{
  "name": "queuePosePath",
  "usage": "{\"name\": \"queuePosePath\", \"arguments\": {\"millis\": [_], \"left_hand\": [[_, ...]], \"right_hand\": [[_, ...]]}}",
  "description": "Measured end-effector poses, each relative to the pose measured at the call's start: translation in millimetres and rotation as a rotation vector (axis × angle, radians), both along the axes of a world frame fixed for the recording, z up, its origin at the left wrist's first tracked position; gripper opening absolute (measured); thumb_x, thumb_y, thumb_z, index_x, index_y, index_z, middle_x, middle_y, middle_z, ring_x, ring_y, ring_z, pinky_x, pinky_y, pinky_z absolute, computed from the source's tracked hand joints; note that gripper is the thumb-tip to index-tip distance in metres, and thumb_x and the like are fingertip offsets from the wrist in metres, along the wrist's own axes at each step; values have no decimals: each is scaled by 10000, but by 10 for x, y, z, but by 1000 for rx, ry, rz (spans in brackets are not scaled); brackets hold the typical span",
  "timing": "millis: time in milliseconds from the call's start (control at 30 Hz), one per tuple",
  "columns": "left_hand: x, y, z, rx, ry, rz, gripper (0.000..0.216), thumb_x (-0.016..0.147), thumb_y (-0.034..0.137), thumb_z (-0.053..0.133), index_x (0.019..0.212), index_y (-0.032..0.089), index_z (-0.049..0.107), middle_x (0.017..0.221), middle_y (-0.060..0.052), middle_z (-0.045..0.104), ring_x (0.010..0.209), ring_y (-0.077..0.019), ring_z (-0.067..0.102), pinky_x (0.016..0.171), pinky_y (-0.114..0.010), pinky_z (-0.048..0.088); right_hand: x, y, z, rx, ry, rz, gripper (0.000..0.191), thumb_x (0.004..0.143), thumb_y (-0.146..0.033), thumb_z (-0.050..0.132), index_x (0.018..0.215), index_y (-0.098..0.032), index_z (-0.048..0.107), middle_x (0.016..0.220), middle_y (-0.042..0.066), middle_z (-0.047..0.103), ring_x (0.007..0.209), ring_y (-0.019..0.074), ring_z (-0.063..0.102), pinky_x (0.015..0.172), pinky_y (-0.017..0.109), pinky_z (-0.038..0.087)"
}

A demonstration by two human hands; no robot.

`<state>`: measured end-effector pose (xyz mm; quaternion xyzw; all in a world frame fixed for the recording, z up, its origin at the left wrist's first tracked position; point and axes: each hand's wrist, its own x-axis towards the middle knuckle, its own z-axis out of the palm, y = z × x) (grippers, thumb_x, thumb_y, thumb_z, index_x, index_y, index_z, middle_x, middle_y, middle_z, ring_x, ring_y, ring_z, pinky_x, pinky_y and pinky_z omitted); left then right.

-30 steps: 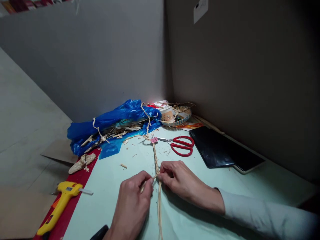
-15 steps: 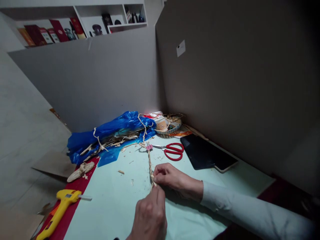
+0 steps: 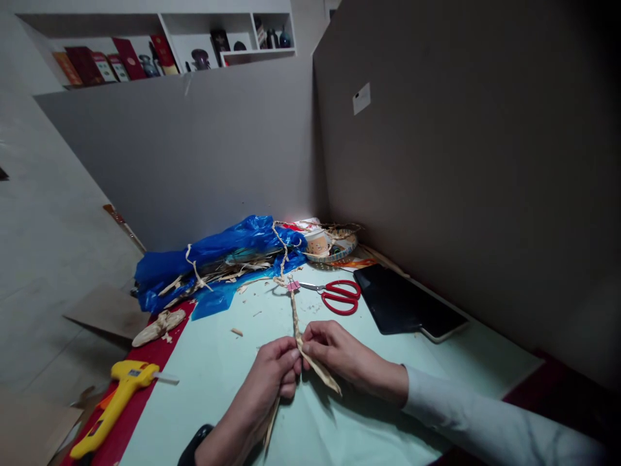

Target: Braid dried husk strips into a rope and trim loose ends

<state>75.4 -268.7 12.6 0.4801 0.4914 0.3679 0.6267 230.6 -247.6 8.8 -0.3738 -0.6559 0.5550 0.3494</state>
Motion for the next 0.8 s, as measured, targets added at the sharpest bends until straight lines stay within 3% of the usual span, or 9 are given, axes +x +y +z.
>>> {"name": "queuePosePath", "arguments": {"millis": [233, 367, 633, 800], "left_hand": [[-4, 20, -22, -21, -28, 50, 280, 699, 371, 676, 584, 152, 544, 479, 64, 464, 325, -2, 206, 358, -198, 122], [6, 23, -74, 18, 65, 106, 205, 693, 343, 661, 663, 146, 616, 466, 54, 509, 285, -24, 237, 341, -219, 95], [52, -42, -53, 182, 232, 214, 238, 718, 249, 643, 501, 152, 645, 482, 24, 564, 519, -119, 439, 535, -237, 300], [89, -66, -24, 147, 215, 217, 214, 725, 224, 606, 534, 153, 670, 404, 53, 486, 451, -112, 397, 486, -239, 270]], "right_hand": [[65, 25, 10, 196, -276, -14, 157, 846, -193, 496, 806, -126, 633, 715, 32, 652, 624, 133, 547, 534, 206, 370], [92, -30, 119, 347, -455, -12, 180, 872, -199, 507, 789, -139, 655, 716, 38, 662, 645, 143, 553, 560, 224, 337], [74, -173, 120, 693, -812, -60, 149, 889, -173, 506, 805, -149, 627, 719, 85, 684, 583, 178, 561, 523, 318, 175], [-41, -294, 118, 889, -941, 0, 138, 809, -24, 532, 849, -122, 620, 764, 99, 669, 648, 229, 588, 506, 340, 198]]}}
